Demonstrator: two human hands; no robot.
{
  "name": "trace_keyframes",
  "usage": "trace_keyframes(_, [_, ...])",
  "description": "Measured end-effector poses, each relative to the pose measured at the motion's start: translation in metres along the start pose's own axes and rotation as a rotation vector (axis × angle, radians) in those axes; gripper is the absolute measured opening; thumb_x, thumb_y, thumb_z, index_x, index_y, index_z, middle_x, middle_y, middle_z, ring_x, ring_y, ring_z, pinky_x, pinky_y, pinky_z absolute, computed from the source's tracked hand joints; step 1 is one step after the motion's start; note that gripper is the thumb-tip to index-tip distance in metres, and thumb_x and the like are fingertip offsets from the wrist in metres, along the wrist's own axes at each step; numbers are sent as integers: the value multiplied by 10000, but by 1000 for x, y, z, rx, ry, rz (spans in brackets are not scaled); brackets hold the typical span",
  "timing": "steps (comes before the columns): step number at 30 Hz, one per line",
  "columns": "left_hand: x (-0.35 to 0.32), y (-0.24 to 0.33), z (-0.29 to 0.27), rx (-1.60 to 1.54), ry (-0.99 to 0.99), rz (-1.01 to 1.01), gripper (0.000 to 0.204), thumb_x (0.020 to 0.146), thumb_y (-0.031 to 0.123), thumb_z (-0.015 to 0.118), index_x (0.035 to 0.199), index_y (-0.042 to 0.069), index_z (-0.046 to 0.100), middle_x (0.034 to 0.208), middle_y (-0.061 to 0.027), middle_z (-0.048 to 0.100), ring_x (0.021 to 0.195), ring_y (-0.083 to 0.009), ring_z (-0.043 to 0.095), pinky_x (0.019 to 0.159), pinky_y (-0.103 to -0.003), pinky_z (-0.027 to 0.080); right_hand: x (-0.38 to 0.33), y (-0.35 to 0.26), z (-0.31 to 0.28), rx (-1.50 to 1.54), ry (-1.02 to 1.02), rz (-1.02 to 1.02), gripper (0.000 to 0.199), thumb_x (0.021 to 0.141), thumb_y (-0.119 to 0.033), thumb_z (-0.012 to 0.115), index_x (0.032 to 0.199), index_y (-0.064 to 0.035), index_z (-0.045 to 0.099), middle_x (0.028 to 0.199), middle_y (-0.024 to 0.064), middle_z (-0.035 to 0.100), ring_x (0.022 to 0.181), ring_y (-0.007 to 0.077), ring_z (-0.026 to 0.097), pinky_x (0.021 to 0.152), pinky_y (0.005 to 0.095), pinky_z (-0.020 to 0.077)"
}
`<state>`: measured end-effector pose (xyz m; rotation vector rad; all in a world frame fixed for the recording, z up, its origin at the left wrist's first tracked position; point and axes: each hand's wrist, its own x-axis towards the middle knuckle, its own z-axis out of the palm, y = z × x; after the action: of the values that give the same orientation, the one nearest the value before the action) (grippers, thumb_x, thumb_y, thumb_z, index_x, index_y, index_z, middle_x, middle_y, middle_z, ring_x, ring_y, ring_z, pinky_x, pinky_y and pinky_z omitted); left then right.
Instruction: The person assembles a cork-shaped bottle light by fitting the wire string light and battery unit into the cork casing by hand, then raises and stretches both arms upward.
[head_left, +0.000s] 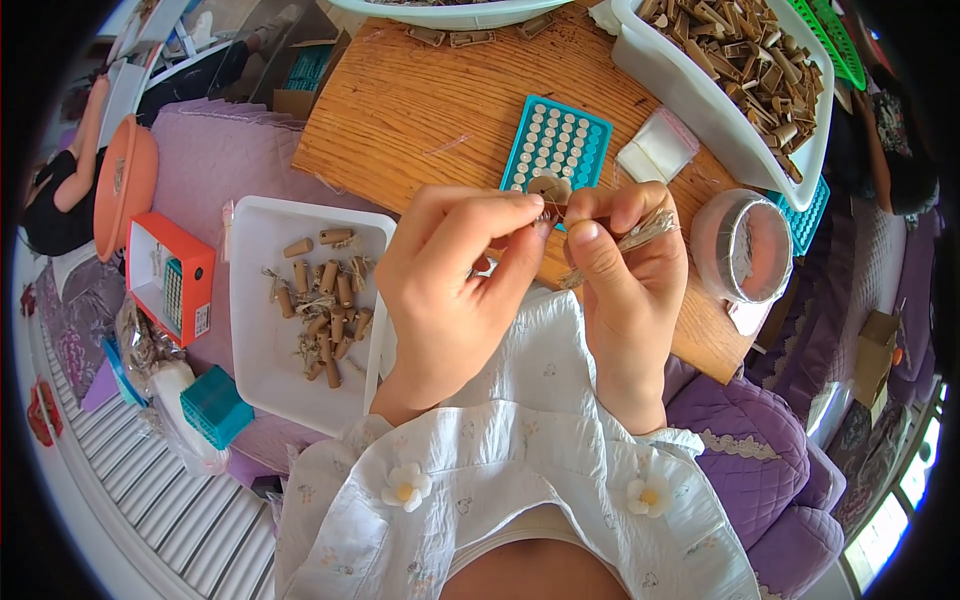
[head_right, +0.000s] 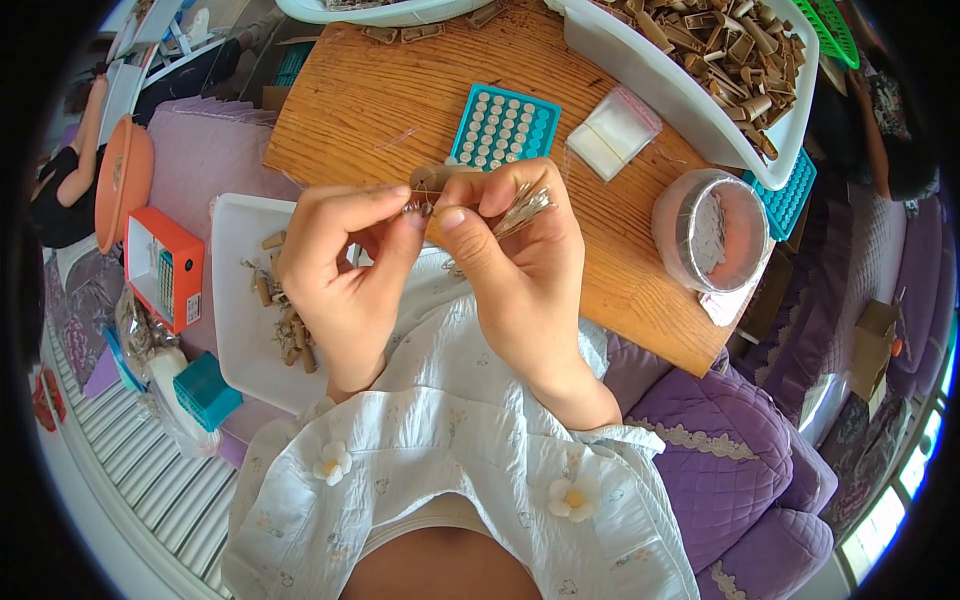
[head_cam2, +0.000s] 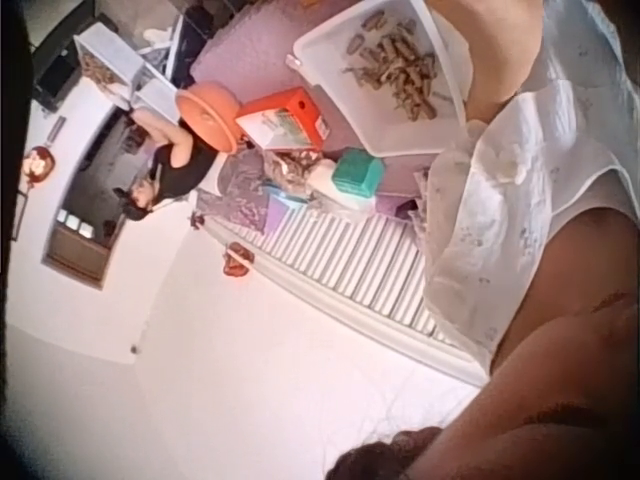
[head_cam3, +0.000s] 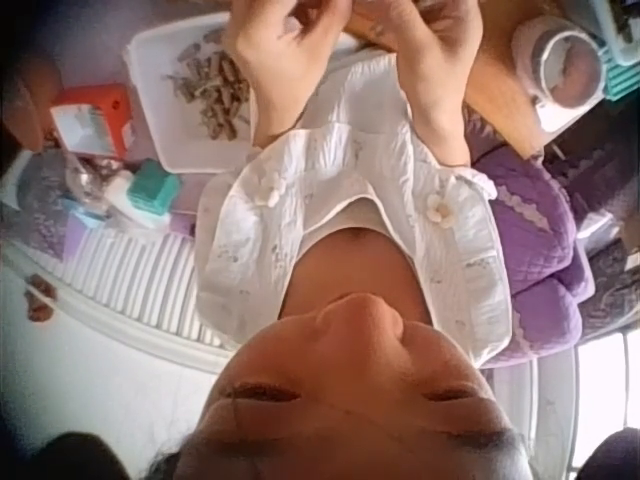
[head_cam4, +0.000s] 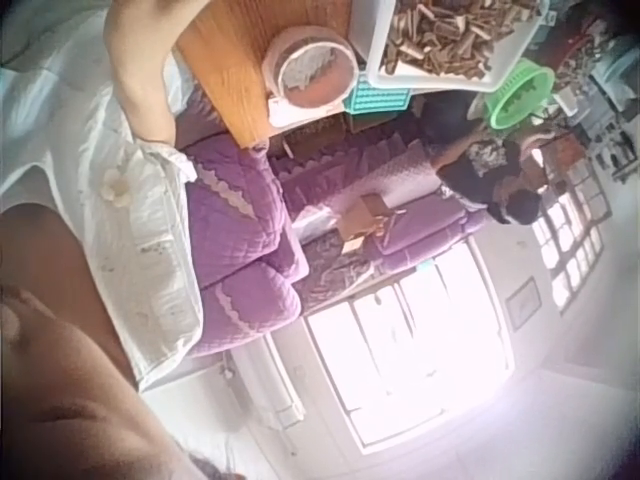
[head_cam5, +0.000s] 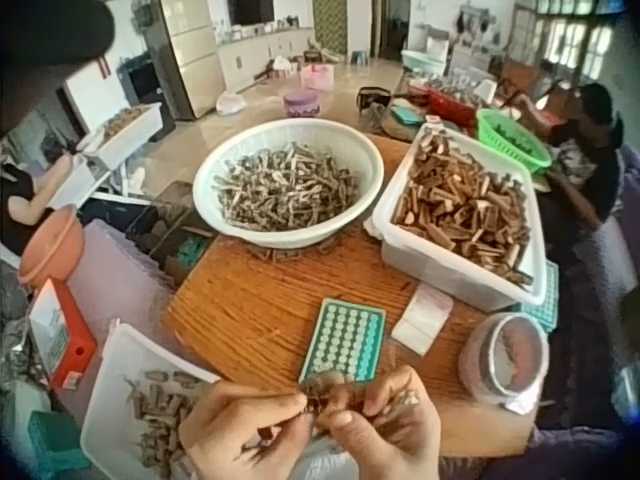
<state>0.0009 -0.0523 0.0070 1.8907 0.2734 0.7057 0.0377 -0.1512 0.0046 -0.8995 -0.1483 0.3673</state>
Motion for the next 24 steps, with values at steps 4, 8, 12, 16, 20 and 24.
trace_keyframes(4, [-2,-3,1,253,19,202,229,575,-51,617,770,62,575,699,-31,520,551,-146,497,453,-220,397,-2,0,4,-99,28,8,198,732,76,470,778,-51,325,750,47,450,674,77,414,578,166,349])
trace_keyframes(8, [-1,-3,0,271,-27,206,243,583,-29,610,803,72,585,692,-18,523,581,-159,490,490,-240,399,0,1,1,-107,50,-22,194,733,72,472,776,-52,329,746,47,456,668,66,409,561,160,342])
trace_keyframes(12, [-2,-3,-3,197,-93,121,212,604,-28,598,792,64,570,686,-38,537,579,-174,513,488,-251,403,1,2,0,-112,62,-38,195,730,80,468,775,-51,331,749,57,466,687,75,424,605,171,350])
trace_keyframes(16, [-2,0,1,115,-51,45,216,612,-28,593,805,50,535,683,-52,550,581,-184,531,481,-263,407,3,5,0,-230,79,-142,201,725,92,464,774,-48,329,760,71,471,697,86,442,625,180,364])
trace_keyframes(20, [-1,-1,3,97,-48,80,248,617,-35,583,835,50,504,686,-55,554,580,-190,534,477,-267,411,0,6,3,-315,87,-199,201,713,88,488,770,-38,341,759,85,504,692,81,457,617,186,379])
trace_keyframes(24, [-1,-1,3,188,-47,149,271,621,-38,572,865,60,509,675,-54,547,578,-190,528,484,-266,412,-1,15,0,-666,112,-425,193,675,87,533,734,-35,395,722,82,554,655,92,478,584,199,392])
